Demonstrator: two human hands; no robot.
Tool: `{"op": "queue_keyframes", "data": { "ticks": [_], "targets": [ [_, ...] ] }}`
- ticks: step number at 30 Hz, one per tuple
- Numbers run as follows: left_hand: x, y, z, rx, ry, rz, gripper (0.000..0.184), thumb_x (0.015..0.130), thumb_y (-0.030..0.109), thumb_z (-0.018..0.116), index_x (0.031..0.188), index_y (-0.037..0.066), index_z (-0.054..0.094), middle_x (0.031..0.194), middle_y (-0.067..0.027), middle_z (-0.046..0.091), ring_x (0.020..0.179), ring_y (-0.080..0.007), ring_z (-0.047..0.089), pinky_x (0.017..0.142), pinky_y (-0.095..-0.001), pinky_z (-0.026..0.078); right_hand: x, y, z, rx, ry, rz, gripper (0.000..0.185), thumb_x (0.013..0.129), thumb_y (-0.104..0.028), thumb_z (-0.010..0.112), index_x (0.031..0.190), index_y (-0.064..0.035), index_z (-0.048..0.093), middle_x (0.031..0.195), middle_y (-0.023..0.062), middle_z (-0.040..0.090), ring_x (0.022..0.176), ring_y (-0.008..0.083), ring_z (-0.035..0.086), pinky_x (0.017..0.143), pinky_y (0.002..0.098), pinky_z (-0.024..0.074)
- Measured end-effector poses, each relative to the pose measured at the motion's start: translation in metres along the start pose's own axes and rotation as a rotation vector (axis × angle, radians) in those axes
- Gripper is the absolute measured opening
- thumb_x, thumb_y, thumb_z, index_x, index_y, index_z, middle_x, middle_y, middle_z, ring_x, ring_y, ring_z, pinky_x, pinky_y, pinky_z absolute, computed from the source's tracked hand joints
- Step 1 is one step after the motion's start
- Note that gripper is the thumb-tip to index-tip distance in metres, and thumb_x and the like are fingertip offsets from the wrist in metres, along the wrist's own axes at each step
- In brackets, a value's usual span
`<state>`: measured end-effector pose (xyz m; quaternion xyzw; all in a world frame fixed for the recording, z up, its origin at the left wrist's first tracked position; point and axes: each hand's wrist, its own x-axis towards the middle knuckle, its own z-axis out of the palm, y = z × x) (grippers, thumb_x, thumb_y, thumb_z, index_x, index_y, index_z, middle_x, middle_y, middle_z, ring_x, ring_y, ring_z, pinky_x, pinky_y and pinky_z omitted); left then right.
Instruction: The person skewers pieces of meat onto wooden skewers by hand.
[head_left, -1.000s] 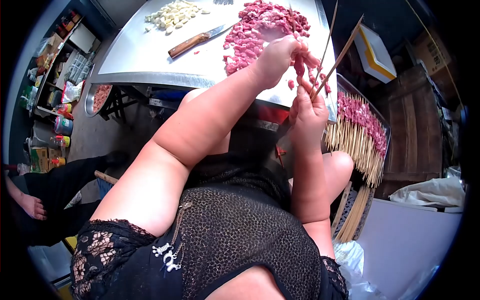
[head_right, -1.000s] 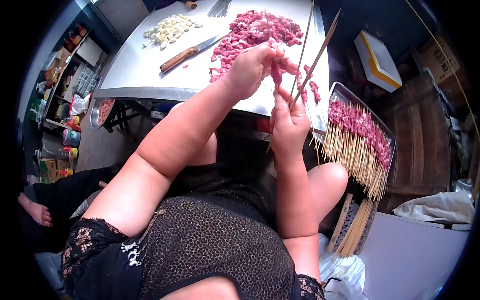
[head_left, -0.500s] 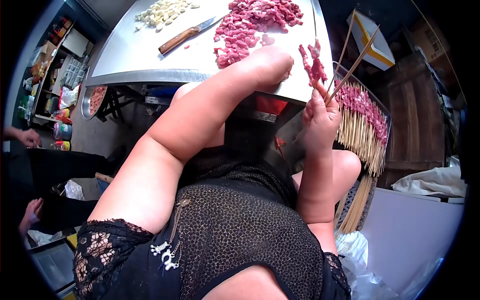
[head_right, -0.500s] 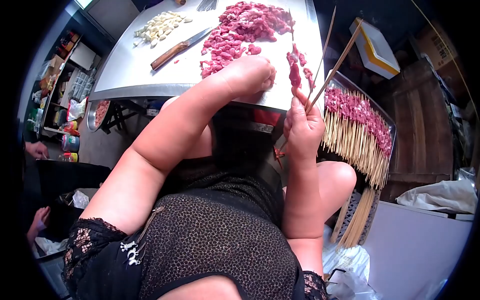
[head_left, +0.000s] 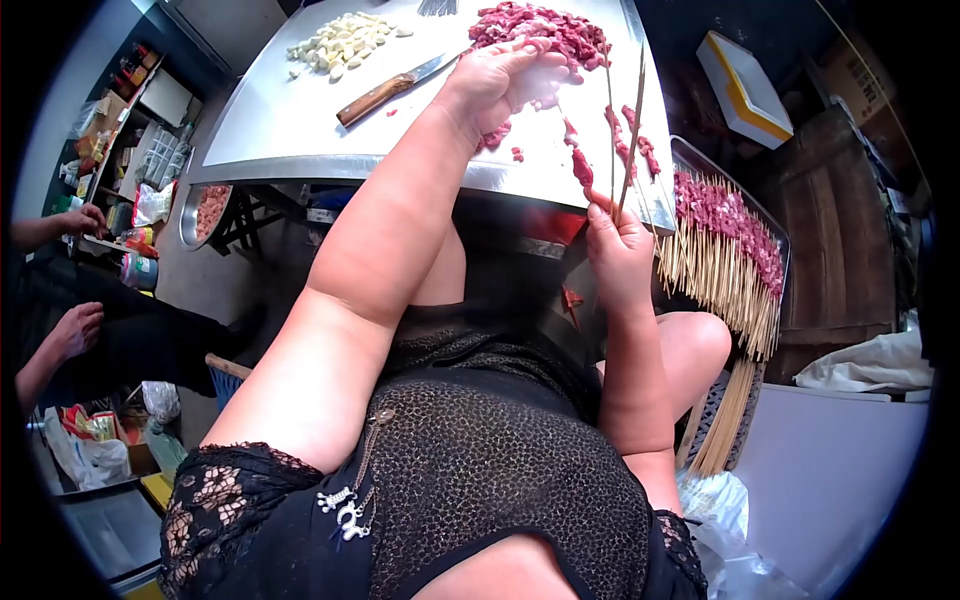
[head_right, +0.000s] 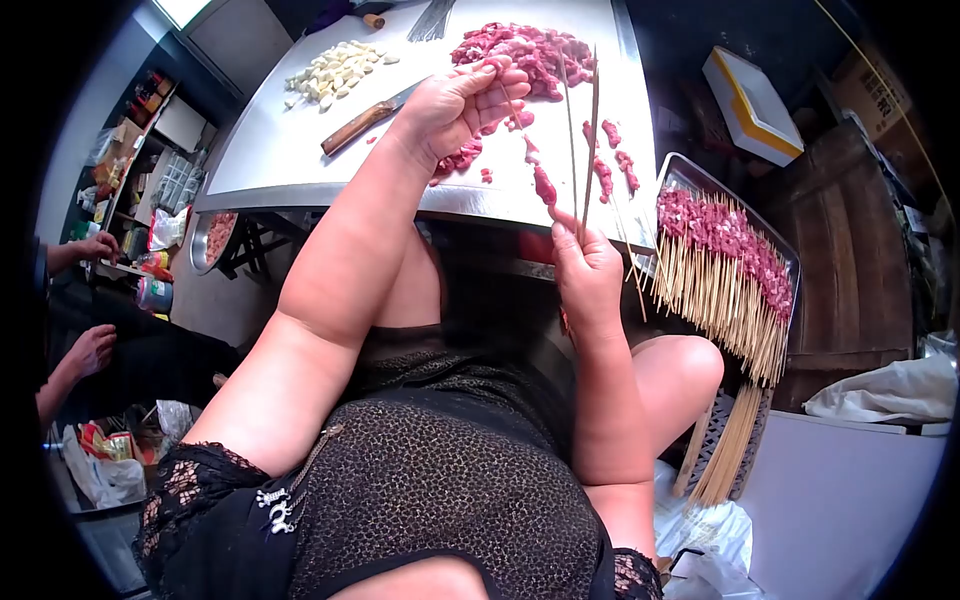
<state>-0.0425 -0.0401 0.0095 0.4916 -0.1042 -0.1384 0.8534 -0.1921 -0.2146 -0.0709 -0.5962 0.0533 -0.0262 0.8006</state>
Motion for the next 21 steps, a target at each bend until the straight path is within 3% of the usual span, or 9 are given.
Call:
{"op": "queue_keyframes", "data": {
  "ticks": [7,13,21],
  "targets": [
    [-0.001,0.0,0.004,-0.226,-0.013,-0.11,0.025,0.095,0.013,0.045,0.108,-0.006,0.053,0.103,-0.0206,0.062,0.097,-0.028,0.062,0.089,-0.0452,0.051,0.001,0.001,-0.004,-0.031,0.007,-0.019,0.021,0.091,-0.007,0.053,0.111,-0.0006,0.059,0.066,-0.009,0.045,0.051,-0.0013,0.035,0.046,0.0138,0.0255],
    [-0.008,-0.002,0.015,-0.033,0.078,0.008,0.026,0.096,0.014,0.043,0.108,-0.006,0.054,0.097,-0.0194,0.062,0.091,-0.0274,0.063,0.086,-0.0451,0.053,0.001,0.002,-0.002,-0.048,0.014,-0.05,0.02,0.091,-0.006,0.053,0.109,-0.001,0.06,0.067,-0.0098,0.045,0.053,-0.0018,0.036,0.047,0.0133,0.0263],
    [-0.006,-0.002,0.013,-0.018,0.11,-0.005,0.027,0.097,0.014,0.039,0.108,-0.006,0.052,0.096,-0.0193,0.062,0.091,-0.0279,0.063,0.085,-0.0448,0.054,0.004,-0.001,-0.005,-0.167,0.027,-0.074,0.02,0.091,-0.007,0.053,0.109,-0.0019,0.061,0.068,-0.0104,0.047,0.053,-0.0022,0.036,0.047,0.0133,0.0267]
  ]
}}
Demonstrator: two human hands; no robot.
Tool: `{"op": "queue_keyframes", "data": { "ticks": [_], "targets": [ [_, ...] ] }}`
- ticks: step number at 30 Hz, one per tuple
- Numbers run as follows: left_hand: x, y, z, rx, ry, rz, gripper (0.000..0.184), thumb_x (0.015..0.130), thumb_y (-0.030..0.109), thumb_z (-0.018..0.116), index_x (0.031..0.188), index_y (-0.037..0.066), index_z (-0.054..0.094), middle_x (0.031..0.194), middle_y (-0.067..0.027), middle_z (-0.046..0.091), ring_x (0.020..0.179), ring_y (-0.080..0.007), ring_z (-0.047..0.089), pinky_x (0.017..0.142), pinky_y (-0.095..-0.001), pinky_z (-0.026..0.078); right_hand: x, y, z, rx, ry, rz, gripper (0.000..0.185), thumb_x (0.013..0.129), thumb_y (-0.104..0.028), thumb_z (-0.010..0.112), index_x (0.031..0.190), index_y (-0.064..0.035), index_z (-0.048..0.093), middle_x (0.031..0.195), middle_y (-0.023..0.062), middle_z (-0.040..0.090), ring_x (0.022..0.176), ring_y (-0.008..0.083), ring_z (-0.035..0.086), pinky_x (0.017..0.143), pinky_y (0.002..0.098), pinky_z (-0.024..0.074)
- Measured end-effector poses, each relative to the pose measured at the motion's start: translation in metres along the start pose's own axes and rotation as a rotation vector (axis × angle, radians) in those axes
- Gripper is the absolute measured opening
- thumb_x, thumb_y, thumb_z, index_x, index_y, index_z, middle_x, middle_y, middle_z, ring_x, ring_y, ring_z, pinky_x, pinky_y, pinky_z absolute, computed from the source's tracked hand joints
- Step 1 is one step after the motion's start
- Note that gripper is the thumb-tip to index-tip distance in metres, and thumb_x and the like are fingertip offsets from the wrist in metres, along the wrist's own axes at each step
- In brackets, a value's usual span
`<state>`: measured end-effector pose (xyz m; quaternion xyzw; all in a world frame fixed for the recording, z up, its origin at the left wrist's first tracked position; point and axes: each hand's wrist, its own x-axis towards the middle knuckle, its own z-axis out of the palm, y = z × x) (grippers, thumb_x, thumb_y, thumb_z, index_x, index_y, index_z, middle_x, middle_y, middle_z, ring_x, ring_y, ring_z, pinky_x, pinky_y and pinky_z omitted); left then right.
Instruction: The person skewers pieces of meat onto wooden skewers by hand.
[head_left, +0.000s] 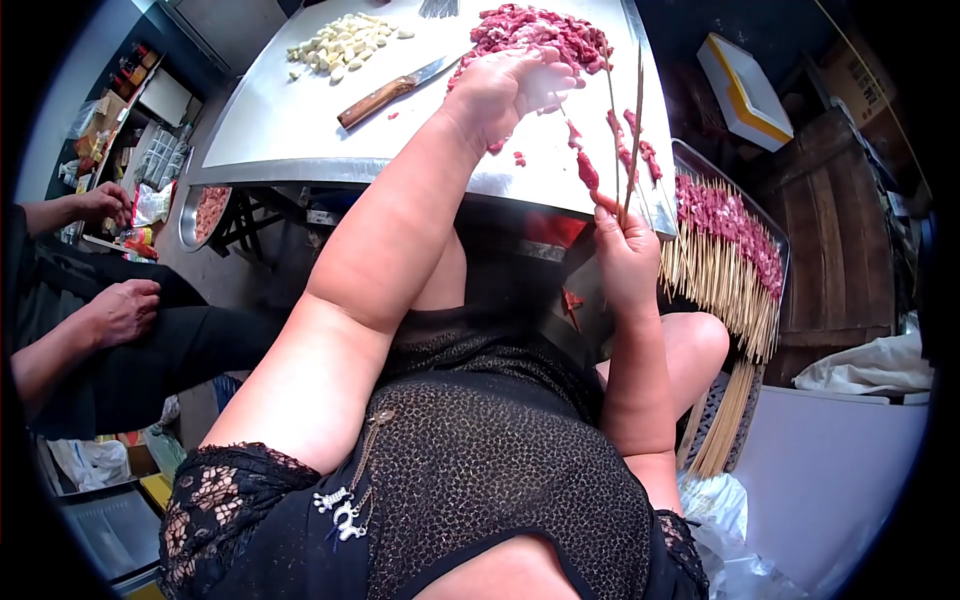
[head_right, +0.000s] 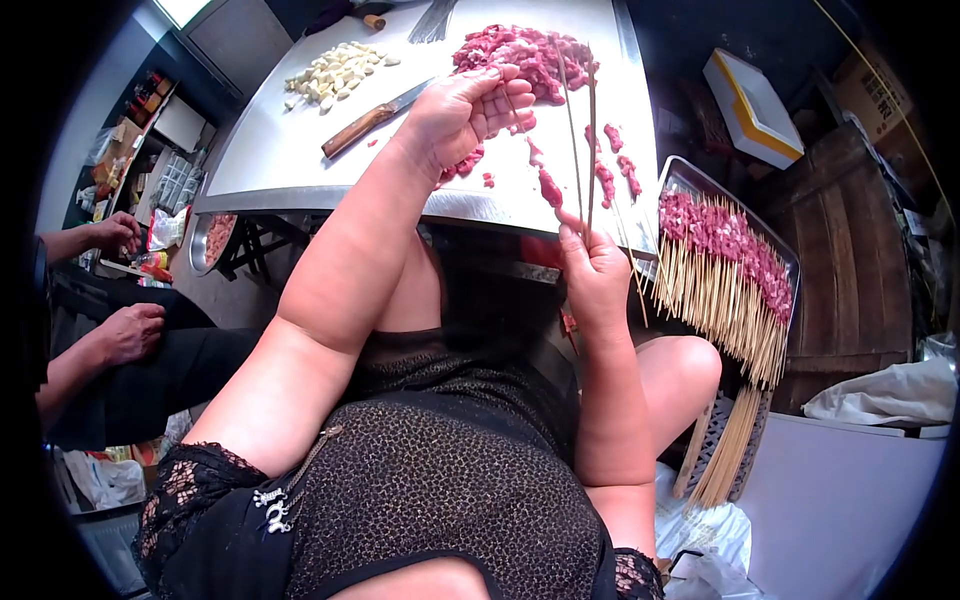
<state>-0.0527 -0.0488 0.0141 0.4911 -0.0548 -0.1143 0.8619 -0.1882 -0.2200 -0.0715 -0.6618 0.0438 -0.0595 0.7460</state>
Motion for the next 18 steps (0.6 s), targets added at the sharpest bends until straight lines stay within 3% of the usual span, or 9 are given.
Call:
{"op": "queue_keyframes", "data": {
  "ticks": [11,16,18],
  "targets": [
    [0.004,-0.009,0.002,-0.122,0.009,-0.024,0.024,0.097,0.013,0.039,0.104,-0.004,0.055,0.096,-0.0192,0.063,0.094,-0.0294,0.063,0.086,-0.0431,0.053,0.004,0.0,0.01,-0.016,0.063,-0.076,0.019,0.091,-0.007,0.054,0.108,-0.0021,0.062,0.069,-0.01,0.049,0.054,-0.0022,0.037,0.049,0.0129,0.0278],
    [0.003,-0.013,0.001,0.058,-0.072,-0.025,0.023,0.095,0.014,0.045,0.105,-0.003,0.055,0.098,-0.0175,0.064,0.093,-0.0256,0.063,0.083,-0.035,0.054,0.008,-0.001,0.006,-0.025,0.043,-0.095,0.019,0.091,-0.008,0.055,0.108,-0.002,0.062,0.069,-0.0097,0.048,0.054,-0.0018,0.037,0.048,0.0136,0.0272],
    [0.0,-0.017,0.004,0.197,-0.246,-0.049,0.024,0.094,0.015,0.049,0.106,-0.004,0.055,0.1,-0.0156,0.064,0.092,-0.0226,0.064,0.08,-0.0319,0.054,0.005,-0.012,0.008,0.035,0.033,-0.059,0.02,0.091,-0.008,0.055,0.108,-0.0016,0.062,0.069,-0.0094,0.048,0.055,-0.0016,0.037,0.048,0.0138,0.027]
  ]
}}
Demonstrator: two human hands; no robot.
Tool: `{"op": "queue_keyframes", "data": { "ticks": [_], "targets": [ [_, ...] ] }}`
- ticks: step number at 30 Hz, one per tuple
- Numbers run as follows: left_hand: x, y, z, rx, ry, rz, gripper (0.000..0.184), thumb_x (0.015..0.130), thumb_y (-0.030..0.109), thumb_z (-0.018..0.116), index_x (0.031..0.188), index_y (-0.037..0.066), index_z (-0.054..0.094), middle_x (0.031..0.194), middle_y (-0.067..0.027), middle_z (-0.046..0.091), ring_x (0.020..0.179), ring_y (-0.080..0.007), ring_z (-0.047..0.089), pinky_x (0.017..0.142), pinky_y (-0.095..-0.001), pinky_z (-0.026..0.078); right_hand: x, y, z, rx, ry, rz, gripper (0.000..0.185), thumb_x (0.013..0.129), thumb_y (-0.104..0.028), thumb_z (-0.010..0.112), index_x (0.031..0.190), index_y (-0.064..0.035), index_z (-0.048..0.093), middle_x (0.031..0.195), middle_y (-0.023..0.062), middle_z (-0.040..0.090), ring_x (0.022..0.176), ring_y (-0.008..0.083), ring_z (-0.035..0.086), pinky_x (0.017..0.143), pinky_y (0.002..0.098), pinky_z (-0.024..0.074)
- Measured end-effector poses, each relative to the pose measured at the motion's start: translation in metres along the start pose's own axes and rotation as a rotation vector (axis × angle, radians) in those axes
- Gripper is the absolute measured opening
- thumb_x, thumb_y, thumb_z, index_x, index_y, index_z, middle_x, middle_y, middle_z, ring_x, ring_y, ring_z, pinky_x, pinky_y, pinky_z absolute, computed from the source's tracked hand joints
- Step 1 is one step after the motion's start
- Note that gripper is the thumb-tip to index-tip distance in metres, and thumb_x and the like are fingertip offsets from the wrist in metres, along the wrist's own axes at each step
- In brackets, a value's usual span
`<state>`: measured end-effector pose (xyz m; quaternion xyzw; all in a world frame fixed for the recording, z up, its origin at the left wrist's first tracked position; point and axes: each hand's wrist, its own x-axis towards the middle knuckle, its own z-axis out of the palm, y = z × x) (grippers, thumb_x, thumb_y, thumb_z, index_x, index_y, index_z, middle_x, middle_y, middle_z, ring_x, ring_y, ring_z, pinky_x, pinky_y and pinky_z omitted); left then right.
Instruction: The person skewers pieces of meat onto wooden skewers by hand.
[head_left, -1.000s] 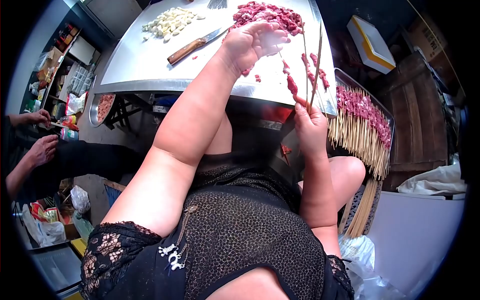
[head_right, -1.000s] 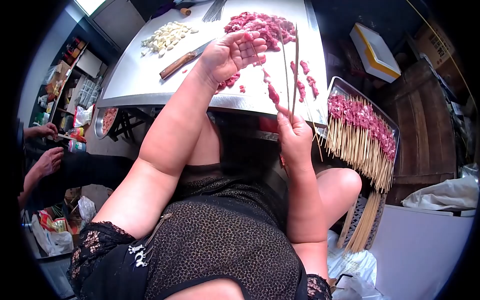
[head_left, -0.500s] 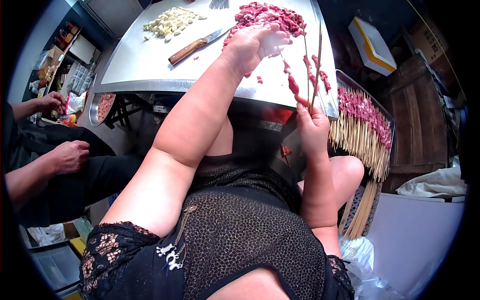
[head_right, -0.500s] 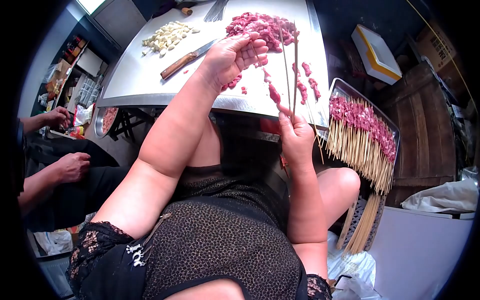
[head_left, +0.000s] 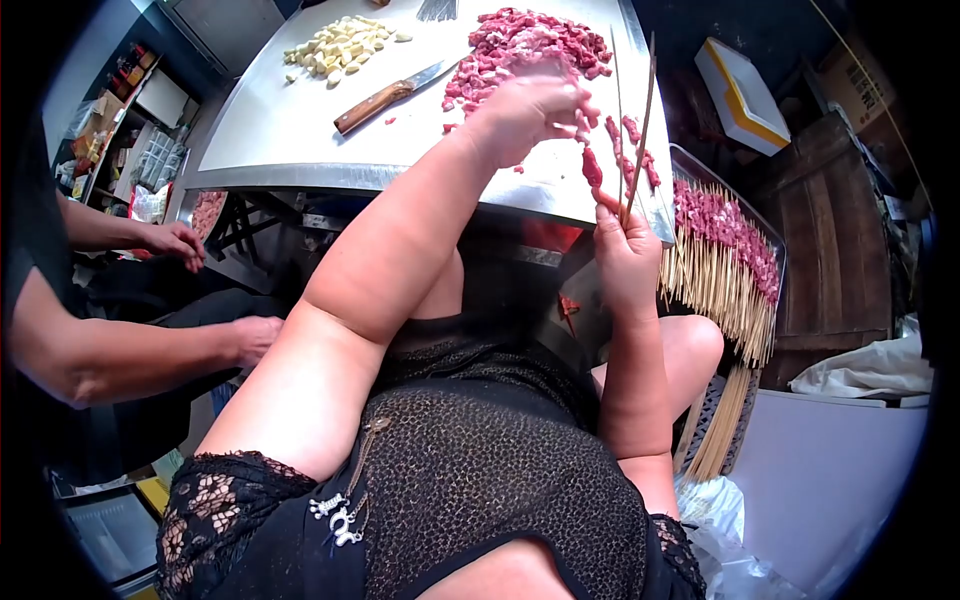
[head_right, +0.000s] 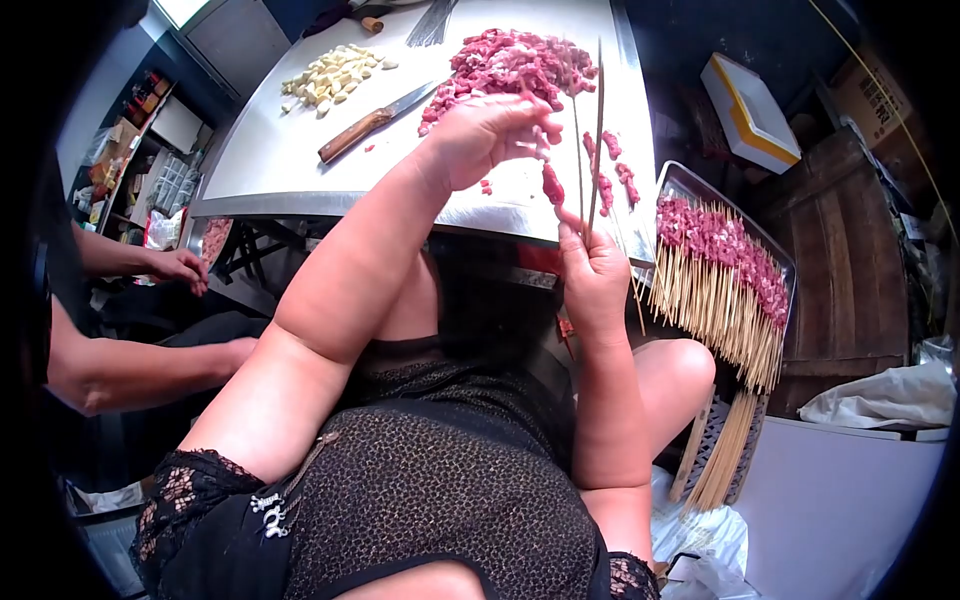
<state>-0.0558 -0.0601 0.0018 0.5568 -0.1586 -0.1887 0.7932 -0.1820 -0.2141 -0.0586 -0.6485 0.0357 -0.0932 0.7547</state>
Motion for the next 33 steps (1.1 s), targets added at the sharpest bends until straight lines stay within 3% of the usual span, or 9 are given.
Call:
{"op": "queue_keyframes", "data": {
  "ticks": [2,5,10,13,14,20,23,26,33],
  "targets": [
    [-0.001,-0.004,0.007,-0.028,-0.011,-0.128,0.029,0.092,0.017,0.053,0.112,-0.002,0.056,0.105,-0.013,0.063,0.094,-0.0187,0.062,0.081,-0.0323,0.052,0.001,-0.002,-0.001,0.06,-0.007,0.04,0.02,0.091,-0.008,0.054,0.108,-0.0012,0.061,0.069,-0.009,0.047,0.055,-0.0014,0.037,0.048,0.014,0.0269],
    [0.002,0.006,-0.002,0.177,0.038,0.084,0.033,0.091,0.023,0.055,0.115,0.001,0.057,0.111,-0.0087,0.062,0.102,-0.0202,0.059,0.086,-0.0366,0.048,0.005,-0.004,-0.006,0.185,0.053,-0.019,0.021,0.092,-0.007,0.053,0.111,0.0004,0.059,0.063,-0.0081,0.044,0.049,-0.0003,0.033,0.044,0.0158,0.0256],
    [0.024,0.014,-0.031,0.464,0.287,0.161,0.024,0.088,0.019,0.06,0.104,0.0,0.064,0.087,-0.0041,0.066,0.082,-0.0115,0.062,0.073,-0.0226,0.048,0.003,-0.003,-0.014,0.201,0.075,-0.034,0.02,0.092,-0.007,0.053,0.11,-0.0002,0.059,0.063,-0.0082,0.044,0.049,-0.0006,0.034,0.043,0.0152,0.0256],
    [0.04,-0.006,-0.032,1.473,0.17,0.138,0.022,0.081,0.021,0.063,0.095,0.006,0.068,0.082,-0.0133,0.066,0.08,-0.0199,0.065,0.074,-0.0317,0.049,0.004,0.002,-0.016,0.145,0.051,-0.072,0.021,0.092,-0.007,0.053,0.11,-0.0004,0.059,0.064,-0.0082,0.044,0.049,-0.0006,0.034,0.043,0.0153,0.026],
    [0.044,-0.017,-0.032,1.558,0.211,0.129,0.023,0.08,0.025,0.064,0.094,0.008,0.069,0.085,-0.0143,0.067,0.082,-0.0268,0.064,0.078,-0.0363,0.049,0.005,0.001,-0.015,0.129,0.05,-0.044,0.021,0.092,-0.007,0.053,0.111,0.0005,0.059,0.066,-0.0077,0.044,0.052,-0.0002,0.035,0.046,0.0149,0.0269],
    [0.043,-0.01,-0.015,1.769,0.188,-0.059,0.025,0.079,0.024,0.063,0.093,0.004,0.068,0.082,-0.0138,0.067,0.078,-0.0248,0.065,0.075,-0.0355,0.05,0.004,0.01,-0.02,0.191,0.038,0.017,0.024,0.092,-0.007,0.052,0.114,0.0016,0.055,0.068,-0.0075,0.044,0.054,0.0001,0.036,0.047,0.0145,0.0271],
    [0.033,0.002,-0.025,1.022,0.289,0.007,0.02,0.08,0.016,0.058,0.094,0.005,0.068,0.077,-0.0065,0.067,0.068,-0.0107,0.063,0.062,-0.0251,0.049,0.002,0.01,-0.019,0.228,0.038,0.006,0.021,0.092,-0.008,0.053,0.111,-0.001,0.06,0.064,-0.0087,0.045,0.049,-0.0009,0.032,0.044,0.0154,0.0254],
    [0.022,0.009,-0.033,0.24,0.345,0.036,0.02,0.085,0.01,0.058,0.102,0.0,0.062,0.089,-0.011,0.066,0.074,-0.0148,0.064,0.064,-0.0233,0.052,-0.002,0.006,-0.013,0.173,-0.019,0.065,0.021,0.091,-0.008,0.054,0.11,-0.0011,0.061,0.064,-0.0096,0.045,0.05,-0.0013,0.032,0.045,0.0153,0.0257],
    [0.005,0.015,-0.02,-0.23,0.18,0.016,0.019,0.091,0.005,0.045,0.106,-0.004,0.054,0.1,-0.0218,0.062,0.095,-0.0299,0.063,0.083,-0.0372,0.055,-0.005,0.019,-0.006,0.04,-0.05,0.102,0.022,0.091,-0.009,0.054,0.109,-0.0006,0.062,0.073,-0.0081,0.052,0.06,-0.0012,0.038,0.054,0.0141,0.0317]
  ]
}}
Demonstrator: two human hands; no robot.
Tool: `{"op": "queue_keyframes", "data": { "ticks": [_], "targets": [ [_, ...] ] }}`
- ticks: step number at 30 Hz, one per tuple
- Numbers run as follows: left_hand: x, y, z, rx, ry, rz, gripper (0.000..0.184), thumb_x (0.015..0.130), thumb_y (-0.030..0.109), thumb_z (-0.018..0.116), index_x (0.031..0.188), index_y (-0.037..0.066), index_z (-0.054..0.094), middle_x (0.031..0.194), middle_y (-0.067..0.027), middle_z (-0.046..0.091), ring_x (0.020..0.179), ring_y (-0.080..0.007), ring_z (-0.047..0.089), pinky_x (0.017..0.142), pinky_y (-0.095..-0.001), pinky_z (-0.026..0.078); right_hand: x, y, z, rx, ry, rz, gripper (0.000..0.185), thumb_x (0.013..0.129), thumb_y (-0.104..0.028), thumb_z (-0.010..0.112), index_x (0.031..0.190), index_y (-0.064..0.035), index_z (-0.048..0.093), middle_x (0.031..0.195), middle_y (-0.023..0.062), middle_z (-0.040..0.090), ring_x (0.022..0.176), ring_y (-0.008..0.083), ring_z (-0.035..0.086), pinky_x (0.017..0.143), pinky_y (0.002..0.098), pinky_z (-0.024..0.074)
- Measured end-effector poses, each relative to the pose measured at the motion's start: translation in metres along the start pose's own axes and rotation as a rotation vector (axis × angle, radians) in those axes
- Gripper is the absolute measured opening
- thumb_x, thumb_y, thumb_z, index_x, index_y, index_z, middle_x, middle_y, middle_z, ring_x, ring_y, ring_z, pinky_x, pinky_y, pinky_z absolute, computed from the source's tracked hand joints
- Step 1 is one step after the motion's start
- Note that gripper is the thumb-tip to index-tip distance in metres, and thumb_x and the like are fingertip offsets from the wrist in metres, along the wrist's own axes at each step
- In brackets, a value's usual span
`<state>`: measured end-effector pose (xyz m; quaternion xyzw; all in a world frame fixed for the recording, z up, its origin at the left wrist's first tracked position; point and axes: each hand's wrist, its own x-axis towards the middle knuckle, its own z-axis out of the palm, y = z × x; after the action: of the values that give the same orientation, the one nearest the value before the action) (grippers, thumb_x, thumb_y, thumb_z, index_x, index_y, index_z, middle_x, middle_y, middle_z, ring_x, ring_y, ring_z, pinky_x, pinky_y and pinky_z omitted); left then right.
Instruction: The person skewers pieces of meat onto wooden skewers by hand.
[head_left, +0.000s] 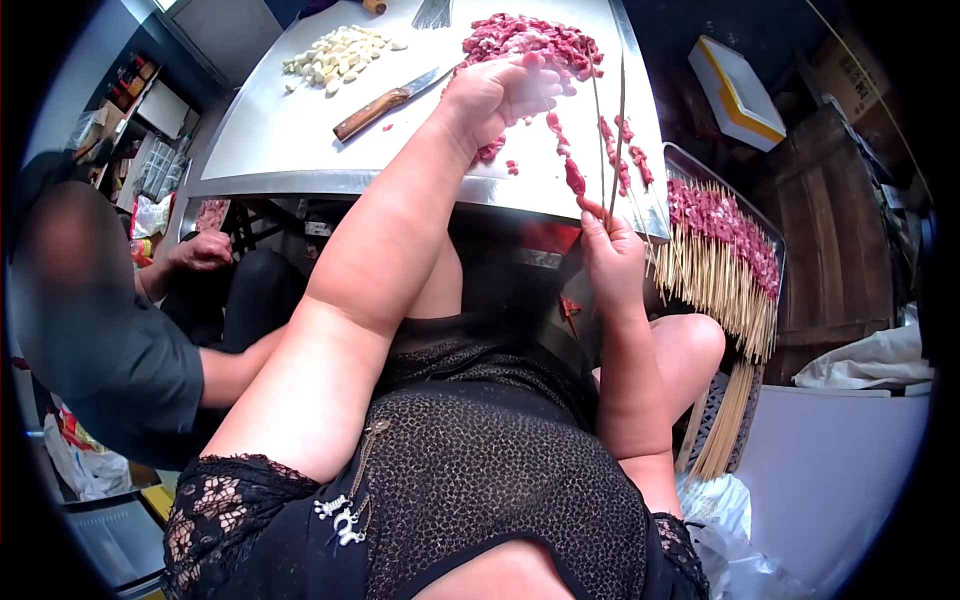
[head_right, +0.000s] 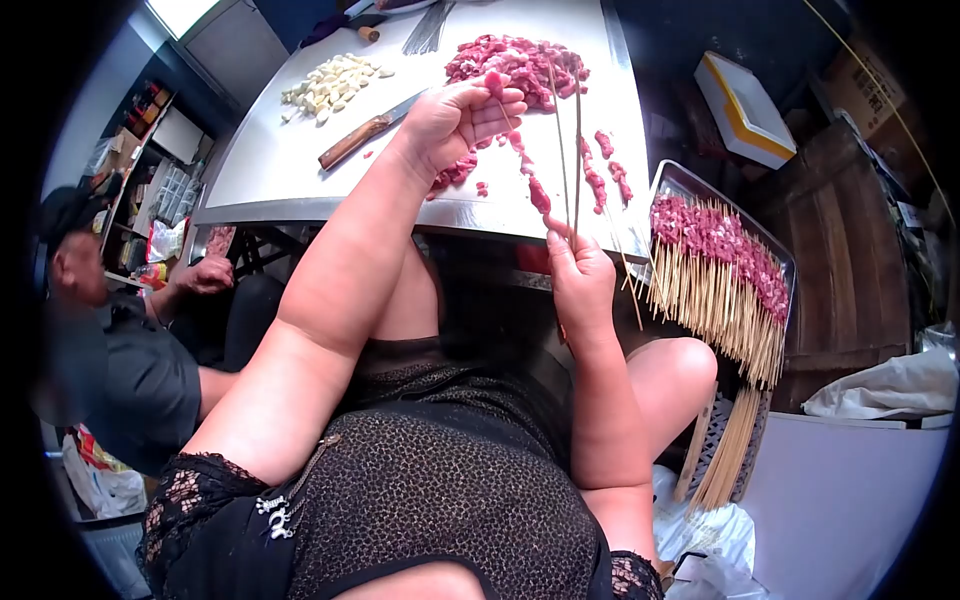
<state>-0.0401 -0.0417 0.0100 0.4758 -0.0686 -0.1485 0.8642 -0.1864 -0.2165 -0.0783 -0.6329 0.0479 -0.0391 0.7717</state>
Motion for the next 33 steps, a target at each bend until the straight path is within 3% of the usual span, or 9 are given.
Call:
{"op": "queue_keyframes", "data": {
  "ticks": [2,4,6,9,11,24,33],
  "targets": [
    [-0.002,0.0,0.003,-0.082,-0.022,-0.04,0.02,0.092,0.006,0.045,0.107,-0.004,0.054,0.1,-0.0218,0.062,0.095,-0.0294,0.063,0.084,-0.0377,0.055,0.001,0.001,0.001,-0.045,0.033,-0.027,0.022,0.091,-0.01,0.054,0.11,-0.0005,0.062,0.077,-0.006,0.055,0.062,-0.0007,0.04,0.056,0.0143,0.0331],
    [-0.001,-0.002,0.005,0.143,-0.011,0.053,0.022,0.094,0.009,0.044,0.108,-0.005,0.053,0.1,-0.0213,0.062,0.097,-0.0292,0.063,0.086,-0.0389,0.054,0.001,0.005,-0.001,-0.072,0.038,-0.039,0.022,0.091,-0.01,0.054,0.11,-0.0002,0.062,0.079,-0.0053,0.056,0.064,-0.0002,0.042,0.058,0.0147,0.0347],
    [-0.001,-0.003,0.007,0.129,0.021,0.064,0.023,0.095,0.012,0.044,0.109,-0.005,0.053,0.1,-0.021,0.062,0.097,-0.029,0.063,0.086,-0.0386,0.054,0.0,0.004,-0.002,-0.099,0.038,-0.05,0.023,0.091,-0.01,0.054,0.11,0.0001,0.062,0.082,-0.0046,0.057,0.066,0.0002,0.043,0.06,0.0152,0.0364],
    [-0.001,-0.002,0.005,0.093,0.068,0.057,0.025,0.096,0.014,0.043,0.11,-0.005,0.052,0.1,-0.0208,0.062,0.096,-0.0289,0.063,0.085,-0.038,0.054,-0.006,-0.005,0.0,-0.009,0.015,0.038,0.023,0.091,-0.009,0.054,0.11,0.0009,0.062,0.085,-0.0033,0.058,0.072,0.0016,0.047,0.066,0.0165,0.0399],
    [0.0,-0.001,0.004,0.072,0.081,0.041,0.026,0.096,0.015,0.043,0.11,-0.005,0.052,0.1,-0.021,0.062,0.095,-0.0289,0.064,0.084,-0.0377,0.054,-0.006,-0.007,0.004,0.008,0.029,-0.01,0.02,0.091,-0.007,0.053,0.109,-0.0005,0.061,0.065,-0.0103,0.045,0.052,-0.0024,0.035,0.046,0.0132,0.0244],
    [-0.006,-0.003,0.01,0.041,0.016,0.068,0.024,0.096,0.015,0.045,0.105,-0.004,0.055,0.096,-0.019,0.064,0.091,-0.028,0.065,0.084,-0.038,0.054,-0.004,-0.007,0.0,-0.007,0.042,-0.015,0.02,0.091,-0.008,0.053,0.108,-0.0022,0.062,0.067,-0.0104,0.046,0.054,-0.0016,0.036,0.048,0.0135,0.0267],
    [-0.006,-0.014,0.011,0.0,-0.018,-0.026,0.028,0.096,0.017,0.043,0.106,-0.005,0.056,0.102,-0.0194,0.062,0.095,-0.0288,0.063,0.083,-0.0379,0.053,0.002,-0.006,-0.003,-0.278,0.126,-0.259,0.018,0.091,-0.008,0.054,0.105,-0.0015,0.064,0.072,-0.0096,0.05,0.058,-0.0021,0.038,0.051,0.0131,0.0283]
  ]
}}
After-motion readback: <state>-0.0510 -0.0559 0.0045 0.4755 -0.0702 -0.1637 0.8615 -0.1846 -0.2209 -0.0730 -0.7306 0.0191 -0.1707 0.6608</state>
